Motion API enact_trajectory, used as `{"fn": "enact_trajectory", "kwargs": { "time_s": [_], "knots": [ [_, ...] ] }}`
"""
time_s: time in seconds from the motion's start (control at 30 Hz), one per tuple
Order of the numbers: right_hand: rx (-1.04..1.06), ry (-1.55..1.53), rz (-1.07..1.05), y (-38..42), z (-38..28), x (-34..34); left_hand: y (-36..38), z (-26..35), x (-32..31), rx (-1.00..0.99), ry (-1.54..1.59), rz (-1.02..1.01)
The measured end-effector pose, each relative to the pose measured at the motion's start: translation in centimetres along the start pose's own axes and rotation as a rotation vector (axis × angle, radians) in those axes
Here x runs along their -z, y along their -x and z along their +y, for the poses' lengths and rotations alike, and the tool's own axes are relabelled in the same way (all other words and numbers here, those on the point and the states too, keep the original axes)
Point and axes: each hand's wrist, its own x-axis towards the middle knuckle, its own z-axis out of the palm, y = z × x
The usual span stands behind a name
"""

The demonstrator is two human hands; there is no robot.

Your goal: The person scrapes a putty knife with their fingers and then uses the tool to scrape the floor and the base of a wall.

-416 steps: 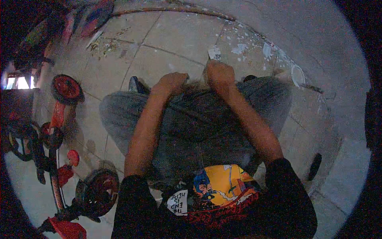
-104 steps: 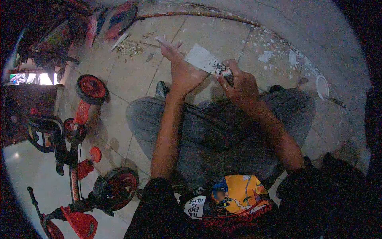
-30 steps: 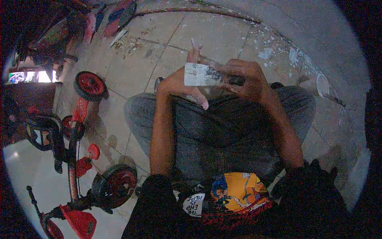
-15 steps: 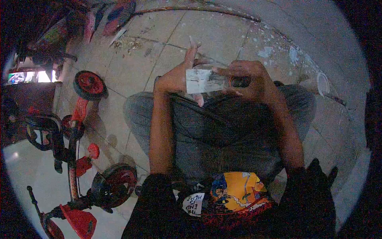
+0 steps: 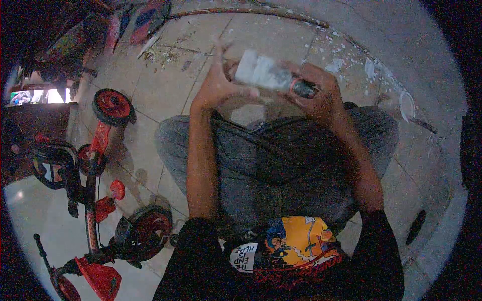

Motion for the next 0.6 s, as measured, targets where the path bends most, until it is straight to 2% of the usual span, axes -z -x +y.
{"fn": "enact_trajectory", "kwargs": {
  "time_s": [0.03, 0.07, 0.13, 0.3, 0.37, 0.4, 0.47, 0.53, 0.57, 0.6],
  "knots": [
    [-0.077, 0.03, 0.129, -0.2, -0.2, -0.4, 0.0, 0.2, -0.5, -0.043, 0.081, 0.133],
    [-0.153, 0.06, 0.259, -0.2, -0.4, -0.6, -0.3, 0.1, -0.7, -0.046, 0.08, 0.131],
    [-0.176, 0.109, 0.241, -0.1, -0.2, -0.8, -1.0, -0.4, -0.9, -0.097, -0.209, 0.53],
    [-0.144, 0.227, 0.089, 0.4, -1.3, -2.4, -1.3, -0.9, -2.5, -0.132, -0.135, 0.463],
    [0.052, 0.434, 0.059, 0.3, -2.0, -2.8, -1.2, -0.8, -3.3, -0.146, -0.137, 0.452],
    [0.051, 0.435, 0.059, 0.2, -2.0, -2.9, -1.1, -0.7, -3.5, -0.165, -0.153, 0.433],
    [0.206, 0.537, 0.153, 0.0, -1.7, -3.1, -1.0, -0.7, -3.6, -0.181, -0.168, 0.414],
    [0.122, 0.5, 0.189, 0.6, -0.5, -4.4, -1.0, -0.7, -3.7, -0.219, -0.062, 0.386],
    [0.039, 0.463, 0.229, 0.6, -0.3, -4.6, -1.1, -1.0, -3.7, -0.217, -0.059, 0.386],
    [0.04, 0.466, 0.228, 0.6, 0.0, -4.4, -1.3, -1.2, -3.6, -0.231, -0.138, 0.433]
  ]
}}
